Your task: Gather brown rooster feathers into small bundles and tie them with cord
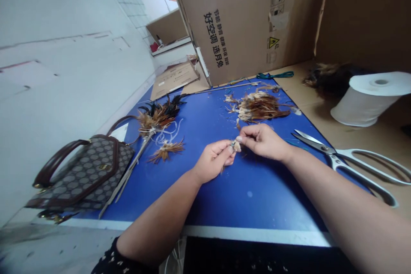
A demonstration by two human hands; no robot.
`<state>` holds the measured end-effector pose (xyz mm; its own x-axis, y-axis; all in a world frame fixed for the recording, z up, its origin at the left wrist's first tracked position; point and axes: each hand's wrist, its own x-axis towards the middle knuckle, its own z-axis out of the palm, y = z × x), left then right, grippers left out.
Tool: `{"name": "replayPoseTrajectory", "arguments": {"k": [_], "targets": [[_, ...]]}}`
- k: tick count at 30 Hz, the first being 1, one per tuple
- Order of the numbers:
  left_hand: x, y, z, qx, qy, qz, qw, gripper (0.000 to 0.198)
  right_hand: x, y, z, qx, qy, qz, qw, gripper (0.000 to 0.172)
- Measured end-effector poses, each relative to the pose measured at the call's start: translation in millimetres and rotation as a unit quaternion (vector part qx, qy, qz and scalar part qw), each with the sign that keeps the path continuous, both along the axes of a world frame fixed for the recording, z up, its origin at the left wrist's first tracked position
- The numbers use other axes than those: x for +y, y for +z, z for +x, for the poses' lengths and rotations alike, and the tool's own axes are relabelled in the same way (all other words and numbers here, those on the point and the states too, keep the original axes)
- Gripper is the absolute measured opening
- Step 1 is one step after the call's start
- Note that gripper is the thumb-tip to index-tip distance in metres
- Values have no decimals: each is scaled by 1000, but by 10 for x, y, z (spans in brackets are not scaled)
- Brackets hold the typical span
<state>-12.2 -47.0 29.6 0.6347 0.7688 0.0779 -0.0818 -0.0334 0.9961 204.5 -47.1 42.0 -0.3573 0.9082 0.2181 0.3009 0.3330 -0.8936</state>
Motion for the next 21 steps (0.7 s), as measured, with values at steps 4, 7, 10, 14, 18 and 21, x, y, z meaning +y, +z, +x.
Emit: {"name": "replayPoseTrajectory", "arguments": {"k": [4, 7, 10, 14, 18, 21], "targets": [[59, -61, 46, -46, 97, -23, 994, 41, -24, -95, -113, -41, -33, 67, 996, 38], [113, -163, 50, 5, 154, 4, 988, 38, -71, -128, -206, -118, -3, 188, 975, 32], [160, -239, 8, 97, 196, 130, 967, 25, -126, -82, -255, -195, 55, 255, 945, 26], [146, -197, -58, 213, 122, 299, 922, 14, -158, 35, -213, -232, 84, 259, 934, 23], [59, -36, -80, 190, -17, 325, 926, 20, -87, 76, -82, -143, 45, 183, 971, 34], [5, 49, -75, 98, -34, 230, 968, 25, -37, 59, -32, -41, 31, 61, 997, 43]]}}
